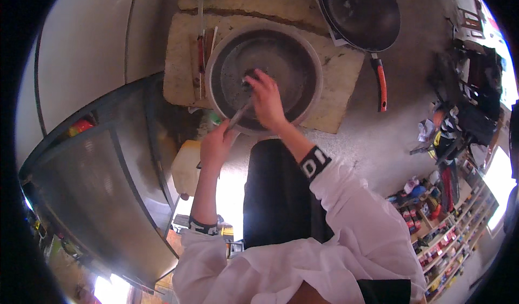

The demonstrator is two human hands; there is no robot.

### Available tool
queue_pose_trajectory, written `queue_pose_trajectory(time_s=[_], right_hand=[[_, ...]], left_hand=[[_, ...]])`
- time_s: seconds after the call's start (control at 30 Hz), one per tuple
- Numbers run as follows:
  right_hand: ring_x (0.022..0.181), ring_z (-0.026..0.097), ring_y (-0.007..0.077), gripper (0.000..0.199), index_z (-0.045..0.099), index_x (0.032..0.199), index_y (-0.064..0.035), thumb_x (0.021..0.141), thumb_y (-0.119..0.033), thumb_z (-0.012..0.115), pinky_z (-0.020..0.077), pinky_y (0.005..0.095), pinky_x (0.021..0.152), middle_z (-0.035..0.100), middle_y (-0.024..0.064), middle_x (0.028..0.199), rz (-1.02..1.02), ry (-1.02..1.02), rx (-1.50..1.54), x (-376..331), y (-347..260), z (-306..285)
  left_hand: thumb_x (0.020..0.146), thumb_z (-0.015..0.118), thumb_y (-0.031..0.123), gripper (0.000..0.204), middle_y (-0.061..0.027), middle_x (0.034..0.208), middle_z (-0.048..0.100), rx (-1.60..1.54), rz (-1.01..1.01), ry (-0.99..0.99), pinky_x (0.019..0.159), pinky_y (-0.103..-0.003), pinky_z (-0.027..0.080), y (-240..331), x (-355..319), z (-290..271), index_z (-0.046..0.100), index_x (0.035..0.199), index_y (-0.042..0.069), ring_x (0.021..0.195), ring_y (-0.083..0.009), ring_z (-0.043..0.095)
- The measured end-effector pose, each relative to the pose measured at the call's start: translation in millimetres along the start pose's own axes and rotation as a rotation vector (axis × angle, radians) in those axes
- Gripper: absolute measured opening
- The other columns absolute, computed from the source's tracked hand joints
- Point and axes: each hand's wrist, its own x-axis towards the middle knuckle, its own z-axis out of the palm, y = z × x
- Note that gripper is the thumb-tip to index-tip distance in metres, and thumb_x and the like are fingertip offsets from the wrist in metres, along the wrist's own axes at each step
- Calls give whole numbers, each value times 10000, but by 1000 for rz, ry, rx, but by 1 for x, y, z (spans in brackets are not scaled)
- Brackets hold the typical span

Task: The person washes various kitchen utensils and cookware in a metal basin using a steel wool scrubber. They clean chopsticks, a slotted spoon, a ladle, and a small bowl, rinsing each item in the basin.

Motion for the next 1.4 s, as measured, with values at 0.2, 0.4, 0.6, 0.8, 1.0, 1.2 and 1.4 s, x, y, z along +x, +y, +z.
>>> queue_pose_trajectory(time_s=[0.2, 0.4, 0.6, 0.8, 1.0, 1.2, 1.4], right_hand=[[1296, 284, 332, 268, 593, 1108, -162, 856, -230, 531, 294, 595, 975, 382, 71, 1343, -52, -77, -391, -1, -38, -11], [1268, 318, 363, 336, 627, 1055, -142, 909, -367, 424, 308, 608, 949, 429, 119, 1292, 304, -114, -264, 43, -32, -7], [1259, 351, 363, 695, 517, 1239, -45, 911, -582, 222, 344, 444, 982, 450, 208, 1302, 971, -270, 221, 85, 64, -42], [1248, 380, 219, 681, 413, 1337, -59, 889, -572, 401, 263, 342, 1025, 416, 93, 1363, 931, 65, 684, 45, 57, -66], [1093, 516, 251, 489, 409, 1235, -32, 890, -345, 557, 391, 420, 972, 517, 109, 1219, 779, 182, 1567, 44, -3, -90], [930, 601, 247, 286, 520, 1060, -8, 907, -248, 552, 472, 357, 830, 607, 120, 1023, 464, 98, 1472, 86, -33, -104], [907, 559, 96, 264, 555, 1066, 0, 880, -181, 599, 446, 259, 767, 603, 31, 999, 353, -317, 1026, 102, -67, -91]], left_hand=[[839, 570, 239, 313, -148, 894, 641, 178, 150, 140, 658, -421, 481, 2, 3, 6, 594, 1144, 171, 792, -340, 610], [846, 563, 247, 334, -111, 865, 637, 396, 175, 180, 608, -394, 493, 12, 1, 6, 570, 1180, 228, 735, -309, 614], [829, 593, 270, 341, -102, 848, 635, 316, 301, 249, 593, -387, 493, 11, -5, 18, 578, 1167, 226, 706, -291, 618], [828, 618, 288, 344, -114, 876, 654, -107, 264, 299, 639, -352, 493, 11, 14, 34, 602, 1110, 93, 710, -286, 627], [837, 628, 247, 330, -119, 826, 651, -458, 213, 177, 648, -320, 471, 53, 37, 35, 597, 1081, 26, 702, -227, 615], [854, 613, 212, 287, -106, 858, 632, -538, 356, 193, 669, -297, 467, 86, 75, 24, 595, 1080, 35, 750, -196, 608], [856, 613, 185, 216, -24, 829, 634, -825, 333, 107, 653, -262, 448, 100, 109, -8, 598, 991, 16, 763, -109, 579]])
